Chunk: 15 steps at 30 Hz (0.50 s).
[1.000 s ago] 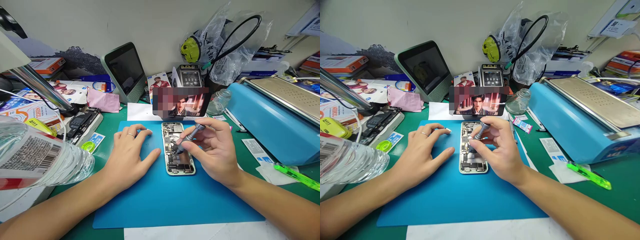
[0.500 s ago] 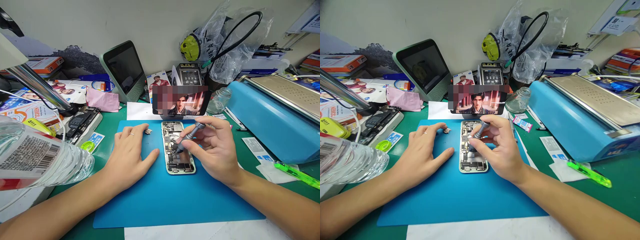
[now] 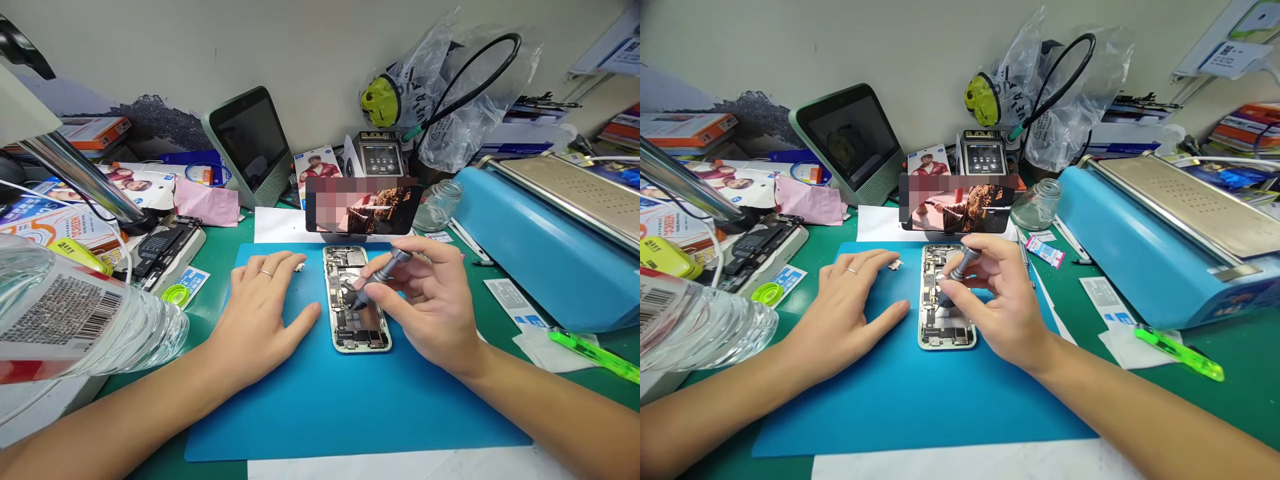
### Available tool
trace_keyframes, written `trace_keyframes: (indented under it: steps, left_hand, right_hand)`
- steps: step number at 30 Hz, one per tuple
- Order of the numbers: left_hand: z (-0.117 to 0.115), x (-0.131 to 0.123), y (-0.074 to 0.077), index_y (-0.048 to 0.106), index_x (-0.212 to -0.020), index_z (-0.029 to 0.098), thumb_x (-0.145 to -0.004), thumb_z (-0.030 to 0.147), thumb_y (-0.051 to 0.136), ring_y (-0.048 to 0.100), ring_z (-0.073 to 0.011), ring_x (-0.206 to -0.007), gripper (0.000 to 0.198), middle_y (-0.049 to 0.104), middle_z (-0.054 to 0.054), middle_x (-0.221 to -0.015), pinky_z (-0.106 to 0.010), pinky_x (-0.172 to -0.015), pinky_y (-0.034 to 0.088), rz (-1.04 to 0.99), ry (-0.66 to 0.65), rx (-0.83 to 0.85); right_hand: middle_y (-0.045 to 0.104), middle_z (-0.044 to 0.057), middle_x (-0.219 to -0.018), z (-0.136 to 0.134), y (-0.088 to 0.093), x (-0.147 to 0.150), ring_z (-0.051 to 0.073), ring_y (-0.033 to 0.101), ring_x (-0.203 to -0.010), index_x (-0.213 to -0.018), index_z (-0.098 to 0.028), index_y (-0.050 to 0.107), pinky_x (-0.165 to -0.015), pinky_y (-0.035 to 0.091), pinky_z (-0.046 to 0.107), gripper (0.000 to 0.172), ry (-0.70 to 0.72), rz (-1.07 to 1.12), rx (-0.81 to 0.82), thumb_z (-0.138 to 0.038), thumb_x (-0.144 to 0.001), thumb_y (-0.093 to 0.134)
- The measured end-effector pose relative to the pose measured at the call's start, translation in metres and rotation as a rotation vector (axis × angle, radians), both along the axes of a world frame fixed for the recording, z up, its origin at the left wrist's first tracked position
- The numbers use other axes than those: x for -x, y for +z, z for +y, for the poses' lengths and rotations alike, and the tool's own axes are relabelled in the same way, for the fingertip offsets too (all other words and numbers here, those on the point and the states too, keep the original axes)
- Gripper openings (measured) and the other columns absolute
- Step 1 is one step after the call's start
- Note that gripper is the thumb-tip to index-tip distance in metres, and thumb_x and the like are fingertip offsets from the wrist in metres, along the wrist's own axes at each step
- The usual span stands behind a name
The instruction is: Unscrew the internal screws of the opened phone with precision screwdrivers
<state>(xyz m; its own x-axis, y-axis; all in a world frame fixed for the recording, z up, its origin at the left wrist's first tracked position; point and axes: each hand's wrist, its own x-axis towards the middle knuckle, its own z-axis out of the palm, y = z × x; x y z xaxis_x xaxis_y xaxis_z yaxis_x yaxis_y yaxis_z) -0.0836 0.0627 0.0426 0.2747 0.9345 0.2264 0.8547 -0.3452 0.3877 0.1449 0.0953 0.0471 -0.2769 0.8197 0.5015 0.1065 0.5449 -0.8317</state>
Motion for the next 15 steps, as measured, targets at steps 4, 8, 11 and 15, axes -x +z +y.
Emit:
trace_keyframes:
  steps: [4,8,11,15]
  left_hand:
    - [-0.006,0.001,0.004,0.053,-0.128,0.025,-0.098,0.031,0.056,0.052,-0.0286,-0.117,0.031,0.058,-0.008,-0.132,-0.047,-0.095,0.039,-0.079,-0.135,-0.119]
    - [-0.011,0.001,0.006,0.058,-0.119,0.022,-0.098,0.019,0.054,0.058,-0.0226,-0.097,0.022,0.065,-0.008,-0.115,-0.04,-0.083,0.044,-0.132,-0.346,-0.217]
    - [-0.011,-0.004,0.008,0.061,-0.114,0.019,-0.097,0.018,0.053,0.058,-0.0193,-0.081,0.019,0.069,-0.007,-0.103,-0.036,-0.07,0.044,-0.06,-0.581,-0.286]
    - [-0.019,-0.025,0.019,0.064,-0.107,0.016,-0.101,0.025,0.045,0.056,-0.0205,-0.072,0.022,0.065,-0.007,-0.086,-0.037,-0.063,0.042,0.105,-0.514,-0.25]
  right_hand:
    - [0.068,-0.001,-0.097,-0.001,-0.003,-0.001,0.014,0.072,-0.085,-0.127,-0.031,0.05,-0.074,0.065,0.029,0.049,-0.024,-0.012,-0.067,-0.007,-0.088,0.068]
    - [0.069,0.001,-0.105,-0.001,-0.007,-0.002,0.016,0.071,-0.09,-0.133,-0.034,0.051,-0.08,0.064,0.034,0.053,-0.028,-0.033,-0.14,-0.01,-0.089,0.068]
    - [0.07,0.001,-0.105,0.001,-0.008,-0.001,0.017,0.071,-0.091,-0.137,-0.035,0.048,-0.08,0.064,0.035,0.056,-0.033,-0.007,-0.163,-0.01,-0.09,0.067]
    - [0.07,0.002,-0.102,0.007,-0.004,0.001,0.019,0.071,-0.094,-0.14,-0.034,0.043,-0.082,0.063,0.039,0.056,-0.091,0.081,-0.086,-0.015,-0.092,0.065]
